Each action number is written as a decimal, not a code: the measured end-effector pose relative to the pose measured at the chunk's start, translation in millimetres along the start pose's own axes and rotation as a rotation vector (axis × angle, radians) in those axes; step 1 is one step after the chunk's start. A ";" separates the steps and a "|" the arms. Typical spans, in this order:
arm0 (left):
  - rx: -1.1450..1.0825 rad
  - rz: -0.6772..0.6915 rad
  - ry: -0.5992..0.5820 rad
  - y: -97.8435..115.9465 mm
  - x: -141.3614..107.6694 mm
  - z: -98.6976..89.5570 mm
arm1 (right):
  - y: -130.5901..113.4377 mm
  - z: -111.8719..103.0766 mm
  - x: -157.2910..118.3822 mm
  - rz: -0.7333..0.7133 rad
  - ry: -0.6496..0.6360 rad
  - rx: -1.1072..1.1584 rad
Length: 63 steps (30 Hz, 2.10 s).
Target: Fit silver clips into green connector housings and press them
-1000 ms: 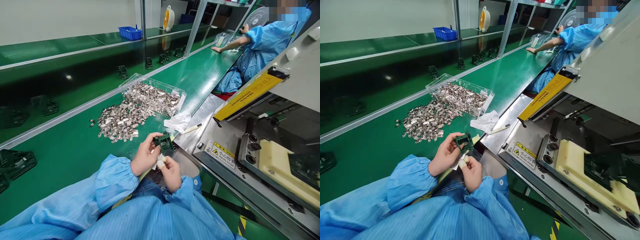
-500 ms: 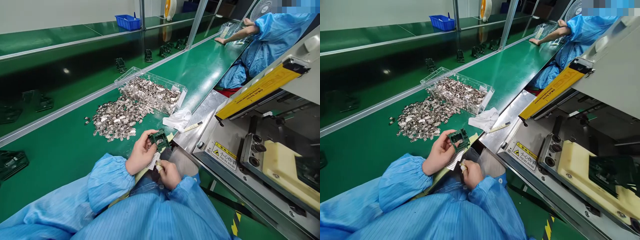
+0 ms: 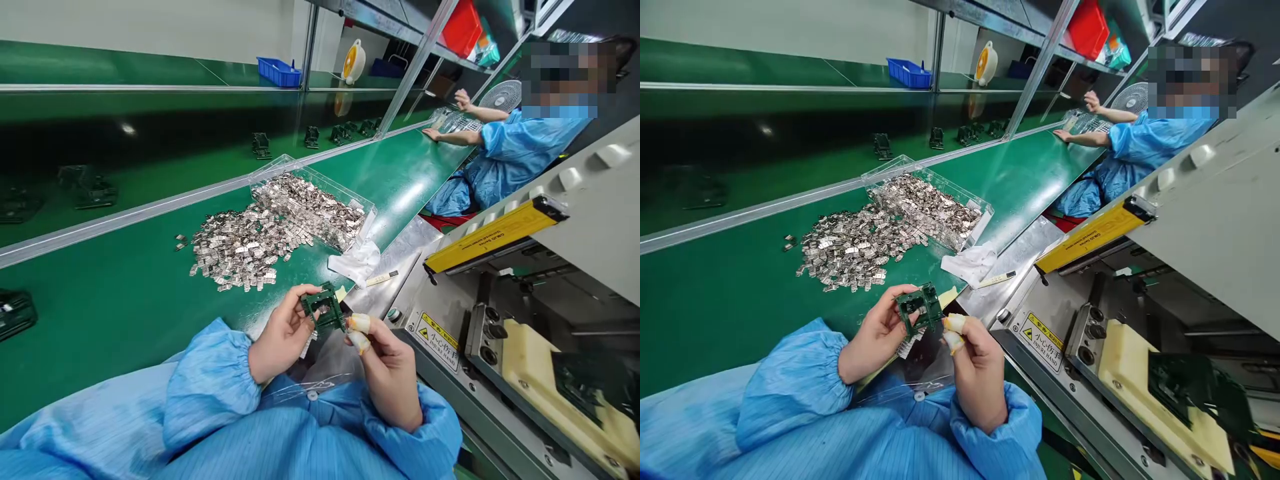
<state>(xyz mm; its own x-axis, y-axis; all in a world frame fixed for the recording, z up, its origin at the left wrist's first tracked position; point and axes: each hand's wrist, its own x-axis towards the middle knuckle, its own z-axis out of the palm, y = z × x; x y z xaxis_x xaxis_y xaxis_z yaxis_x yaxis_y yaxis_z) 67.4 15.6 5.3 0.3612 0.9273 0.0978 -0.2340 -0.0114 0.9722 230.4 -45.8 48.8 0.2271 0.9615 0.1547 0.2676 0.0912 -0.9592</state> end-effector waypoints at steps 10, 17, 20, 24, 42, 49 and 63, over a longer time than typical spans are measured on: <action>-0.010 0.018 -0.001 2.0 -1.9 3.7 | 7.4 31.0 3.1 -0.198 0.165 -0.229; 0.114 0.027 -0.071 2.5 -7.6 -0.7 | 5.9 41.0 4.2 -0.211 0.176 -0.259; 0.172 0.034 -0.075 2.6 -9.2 -1.2 | 5.2 42.8 5.4 -0.136 0.184 -0.205; 0.220 0.060 -0.050 5.5 -14.8 0.2 | 2.3 49.1 1.0 -0.040 0.244 -0.055; 0.333 0.054 -0.809 80.4 6.8 93.6 | -30.9 -107.6 -93.3 -0.220 0.140 0.021; 0.509 0.435 -0.848 81.3 78.8 257.3 | -8.6 -231.7 -166.4 -0.123 1.072 0.019; 0.639 -0.072 -0.665 82.1 92.5 101.7 | -11.8 -284.7 -52.8 -0.044 0.406 -0.399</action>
<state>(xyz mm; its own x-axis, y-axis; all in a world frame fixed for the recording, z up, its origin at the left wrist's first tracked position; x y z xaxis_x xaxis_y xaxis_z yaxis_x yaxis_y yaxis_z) 173.4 62.4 115.8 0.8459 0.5302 -0.0573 0.2800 -0.3501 0.8939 481.8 -171.5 119.3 0.5281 0.7752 0.3467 0.6003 -0.0520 -0.7981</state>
